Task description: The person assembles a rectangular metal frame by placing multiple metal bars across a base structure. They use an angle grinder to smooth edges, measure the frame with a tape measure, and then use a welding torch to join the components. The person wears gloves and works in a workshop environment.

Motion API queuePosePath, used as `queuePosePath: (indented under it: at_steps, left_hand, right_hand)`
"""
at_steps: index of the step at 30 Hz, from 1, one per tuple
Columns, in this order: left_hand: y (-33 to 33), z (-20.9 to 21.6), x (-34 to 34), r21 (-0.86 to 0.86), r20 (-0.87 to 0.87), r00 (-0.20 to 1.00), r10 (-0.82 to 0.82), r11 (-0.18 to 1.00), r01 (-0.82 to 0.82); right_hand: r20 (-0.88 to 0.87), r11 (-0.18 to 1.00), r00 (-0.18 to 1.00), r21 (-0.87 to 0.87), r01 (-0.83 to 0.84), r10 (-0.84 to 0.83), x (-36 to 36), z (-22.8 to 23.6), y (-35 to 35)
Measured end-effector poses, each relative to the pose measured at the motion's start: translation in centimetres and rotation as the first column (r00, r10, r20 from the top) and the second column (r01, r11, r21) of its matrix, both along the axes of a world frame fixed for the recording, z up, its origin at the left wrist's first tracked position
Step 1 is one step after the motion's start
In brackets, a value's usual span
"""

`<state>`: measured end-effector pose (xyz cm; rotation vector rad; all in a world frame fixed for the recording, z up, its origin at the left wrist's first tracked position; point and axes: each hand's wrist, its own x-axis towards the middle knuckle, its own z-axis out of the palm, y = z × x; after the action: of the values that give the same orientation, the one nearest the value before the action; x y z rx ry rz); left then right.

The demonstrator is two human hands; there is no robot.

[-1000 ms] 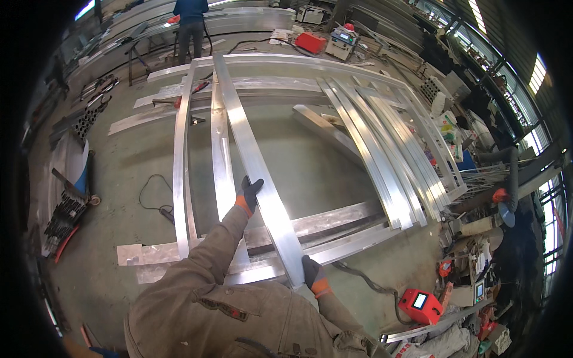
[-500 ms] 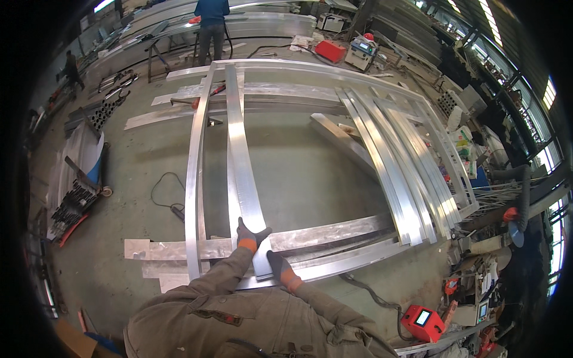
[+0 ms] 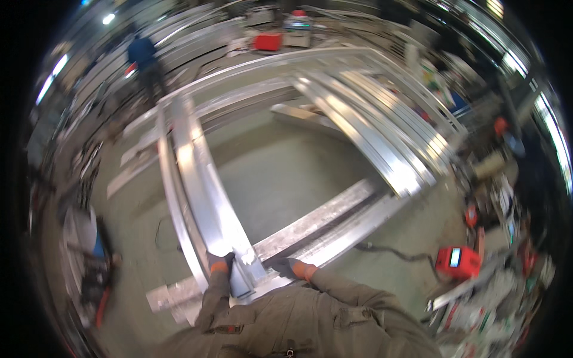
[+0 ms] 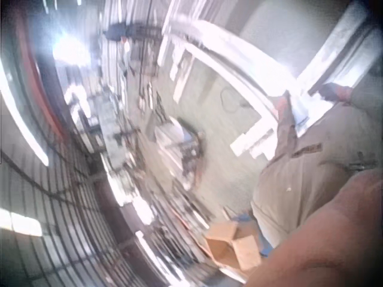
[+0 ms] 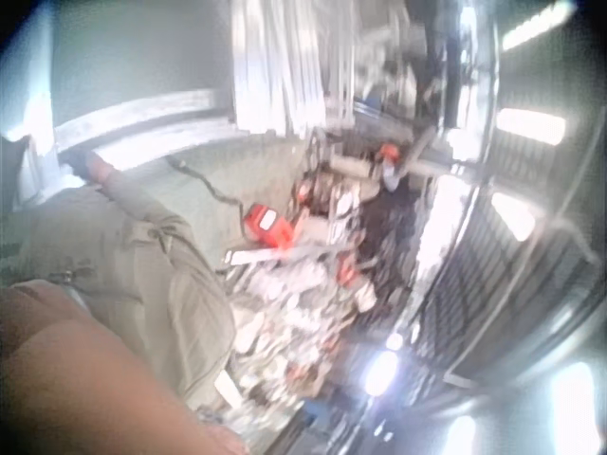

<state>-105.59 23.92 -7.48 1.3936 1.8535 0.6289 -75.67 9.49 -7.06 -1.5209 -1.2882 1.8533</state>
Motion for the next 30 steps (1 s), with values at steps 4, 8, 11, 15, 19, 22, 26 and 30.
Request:
queuePosePath:
  at_steps: [4,8,11,15,19,22,26,30]
  left_hand:
    - [-0.7,3.3,-0.1,0.185,-0.019,0.999,0.033,0.982,-0.029]
    - [-1.8,6.0,1.8,0.147,-0.107,0.993,0.055,0.988,-0.039]
    - [-3.2,6.6,5.1,-0.016,0.285,0.956,0.071,0.997,-0.069]
    - [-3.0,6.3,12.2,0.074,0.093,0.995,-0.025,0.997,0.019]
    - [-4.4,5.4,22.4,0.237,0.239,0.951,-0.196,0.962,0.139]
    - [-8.0,5.3,32.1,0.402,0.276,0.906,-0.321,0.895,0.195]
    - [-12.9,7.2,47.2,0.564,0.280,0.837,-0.471,0.786,0.253]
    - [-21.5,10.8,63.3,0.470,0.440,0.715,-0.544,0.818,0.333]
  right_hand:
    - [0.063,0.941,0.947,-0.109,0.320,-0.315,2.7,-2.2,-3.3]
    - [0.034,0.850,0.857,-0.117,0.514,-0.514,5.0,-4.0,-6.7]
    - [0.036,0.834,0.833,0.023,0.551,-0.552,6.2,-3.8,-8.7]
    - [0.300,0.923,0.873,0.140,0.358,-0.384,8.8,-3.6,-10.4]
    - [0.415,0.876,0.795,0.392,0.282,-0.442,13.4,-4.7,-12.6]
    - [0.513,0.872,0.719,0.397,0.286,-0.469,19.0,-4.1,-14.9]
    - [0.220,0.628,0.673,0.634,0.452,-0.706,28.3,0.5,-20.3]
    - [0.032,0.352,0.510,0.760,0.546,-0.860,38.4,5.5,-25.2]
